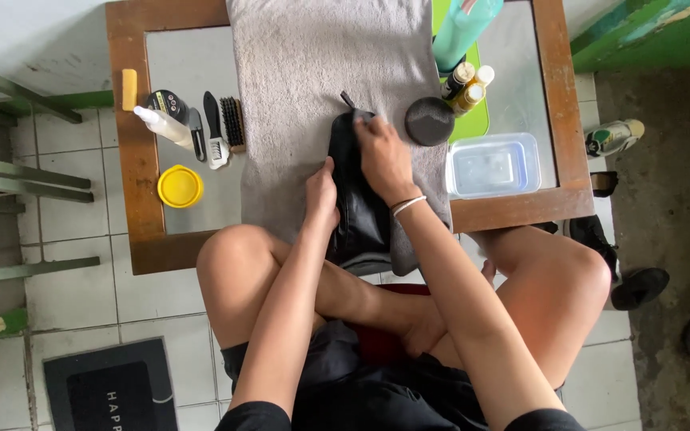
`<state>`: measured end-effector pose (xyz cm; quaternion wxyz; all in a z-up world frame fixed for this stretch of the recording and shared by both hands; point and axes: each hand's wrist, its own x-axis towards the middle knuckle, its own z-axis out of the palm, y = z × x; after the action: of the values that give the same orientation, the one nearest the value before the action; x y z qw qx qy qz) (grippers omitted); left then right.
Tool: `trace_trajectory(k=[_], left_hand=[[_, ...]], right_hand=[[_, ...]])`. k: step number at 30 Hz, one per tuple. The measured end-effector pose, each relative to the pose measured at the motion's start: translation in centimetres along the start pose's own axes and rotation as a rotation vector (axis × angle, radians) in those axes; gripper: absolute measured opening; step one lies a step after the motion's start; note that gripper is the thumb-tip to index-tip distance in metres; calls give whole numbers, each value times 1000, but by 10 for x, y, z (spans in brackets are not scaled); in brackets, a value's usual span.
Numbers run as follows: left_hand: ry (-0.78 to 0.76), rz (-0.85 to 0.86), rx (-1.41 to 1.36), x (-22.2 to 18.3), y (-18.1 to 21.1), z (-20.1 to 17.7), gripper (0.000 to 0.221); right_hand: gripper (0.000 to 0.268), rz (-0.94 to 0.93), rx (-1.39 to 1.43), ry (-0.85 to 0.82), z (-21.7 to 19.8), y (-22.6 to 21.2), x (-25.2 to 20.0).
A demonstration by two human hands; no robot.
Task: The person is cleaning a black bag by applying a substance and brushing it thoroughly on a repair bench.
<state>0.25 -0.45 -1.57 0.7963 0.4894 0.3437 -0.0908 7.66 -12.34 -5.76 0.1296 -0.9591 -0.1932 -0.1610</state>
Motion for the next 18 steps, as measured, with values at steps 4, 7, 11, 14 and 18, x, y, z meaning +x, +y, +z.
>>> trace_trajectory(k=[4, 7, 11, 14, 18], left_hand=[[7, -3, 0, -2, -2, -3, 73], [3, -43, 54, 6, 3, -2, 75], [33, -99, 57, -18, 23, 13, 73], [-14, -27, 114, 71, -53, -32, 68], [-48, 91, 231, 75, -58, -40, 66]], right_hand=[[36, -24, 268, -208, -11, -13, -18], [31, -37, 382, -386, -17, -9, -33], [29, 35, 641, -754, -101, -13, -41], [30, 257, 632, -628, -154, 10, -26], [29, 389, 729, -520, -214, 26, -32]])
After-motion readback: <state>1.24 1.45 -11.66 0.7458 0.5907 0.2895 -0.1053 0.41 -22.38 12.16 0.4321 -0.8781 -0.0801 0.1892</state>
